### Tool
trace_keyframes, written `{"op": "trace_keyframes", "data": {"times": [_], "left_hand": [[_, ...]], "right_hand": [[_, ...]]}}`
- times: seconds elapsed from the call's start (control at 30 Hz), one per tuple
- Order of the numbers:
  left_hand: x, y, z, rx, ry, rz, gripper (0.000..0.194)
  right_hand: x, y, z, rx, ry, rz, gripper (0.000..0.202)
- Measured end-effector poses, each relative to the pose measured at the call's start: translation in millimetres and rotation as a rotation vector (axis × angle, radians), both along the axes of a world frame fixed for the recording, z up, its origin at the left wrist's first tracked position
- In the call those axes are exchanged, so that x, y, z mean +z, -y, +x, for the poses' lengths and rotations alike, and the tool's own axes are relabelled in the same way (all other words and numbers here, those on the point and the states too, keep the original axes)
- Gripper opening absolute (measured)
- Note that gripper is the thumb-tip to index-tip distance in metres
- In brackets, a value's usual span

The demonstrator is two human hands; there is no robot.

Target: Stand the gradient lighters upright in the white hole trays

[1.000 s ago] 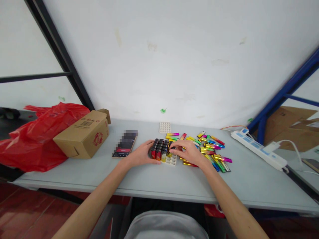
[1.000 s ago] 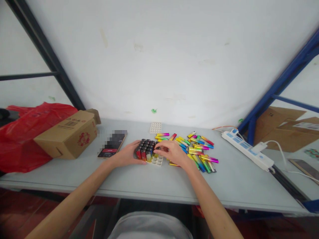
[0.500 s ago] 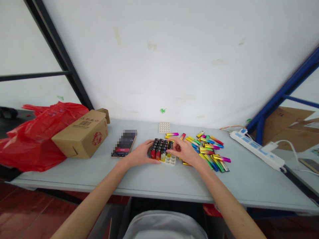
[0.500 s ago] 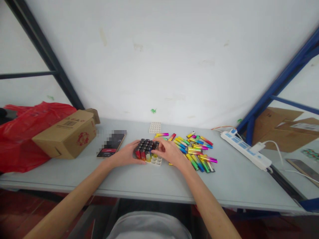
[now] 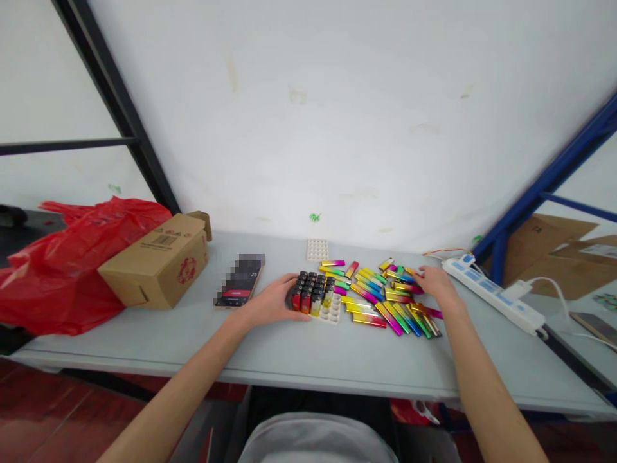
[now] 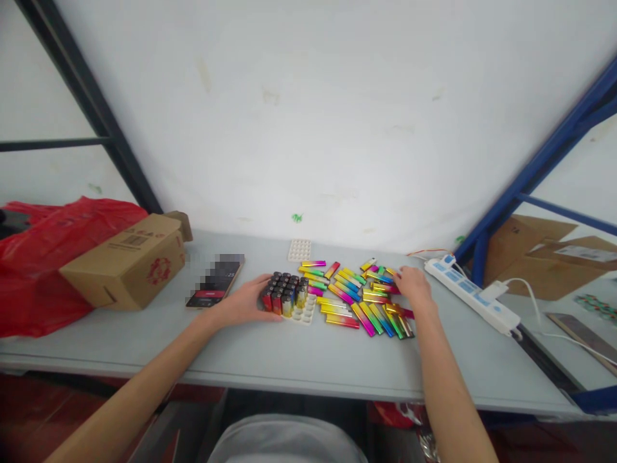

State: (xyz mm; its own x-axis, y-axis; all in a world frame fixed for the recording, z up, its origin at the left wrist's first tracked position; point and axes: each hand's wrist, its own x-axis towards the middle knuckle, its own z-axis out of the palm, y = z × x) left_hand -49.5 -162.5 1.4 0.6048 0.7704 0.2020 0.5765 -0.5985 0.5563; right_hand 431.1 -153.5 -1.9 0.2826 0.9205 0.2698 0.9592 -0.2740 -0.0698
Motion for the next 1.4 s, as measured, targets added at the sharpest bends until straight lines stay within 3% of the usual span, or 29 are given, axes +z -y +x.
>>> {"op": "trace_keyframes", "data": {"times": [0.13,0.23,0.3,0.47,0.57,0.67,0.8,1.03,1.1,1.2,1.4], "left_hand": [[0.5,-0.2,0.2,-0.002,0.014,-0.007,0.094],[0.9,0.0,0.3,0.008,0.021,-0.011,0.095],[0.7,0.0,0.2,0.012,0.015,-0.012,0.096],[-1.0,-0.8,-0.9,0.000,0.034,0.011,0.094],[-0.8,-0.8,-1.5,-0.009,0.029,0.012,0.094],[1.2,0.3,-1.3,-0.017,0.040,0.015,0.092],[4.1,2.2,-0.2,-0.024,0.038,0.000,0.092],[1.4,0.8,-1.2,-0.031,0.046,-0.004,0.094],[1.5,0.5,-1.4,-0.028,0.043,0.000,0.094],[2.9,1.0,-1.1,-0.023,0.035,-0.003,0.094],[2.3,0.8,-1.2,-0.015,0.034,0.010,0.094]], "right_hand": [[-3.2,0.2,4.8,-0.019,-0.043,-0.028,0.024],[5.4,0.6,-3.2,0.040,-0.130,0.125,0.027],[14.7,2.9,-14.8,0.112,-0.345,0.291,0.033],[40.4,10.5,-73.0,0.325,-1.222,0.573,0.051],[51.2,13.5,-115.9,0.399,-1.572,0.494,0.043],[54.2,19.2,-150.9,0.495,-1.704,0.371,0.039],[48.3,33.0,-177.3,0.658,-1.646,0.163,0.044],[29.0,43.8,-196.0,0.705,-1.447,0.001,0.048],[22.5,43.4,-200.9,0.674,-1.371,0.024,0.048],[15.3,43.7,-206.2,0.619,-1.142,0.184,0.051],[14.9,47.6,-209.0,0.545,-0.819,0.373,0.051]]}}
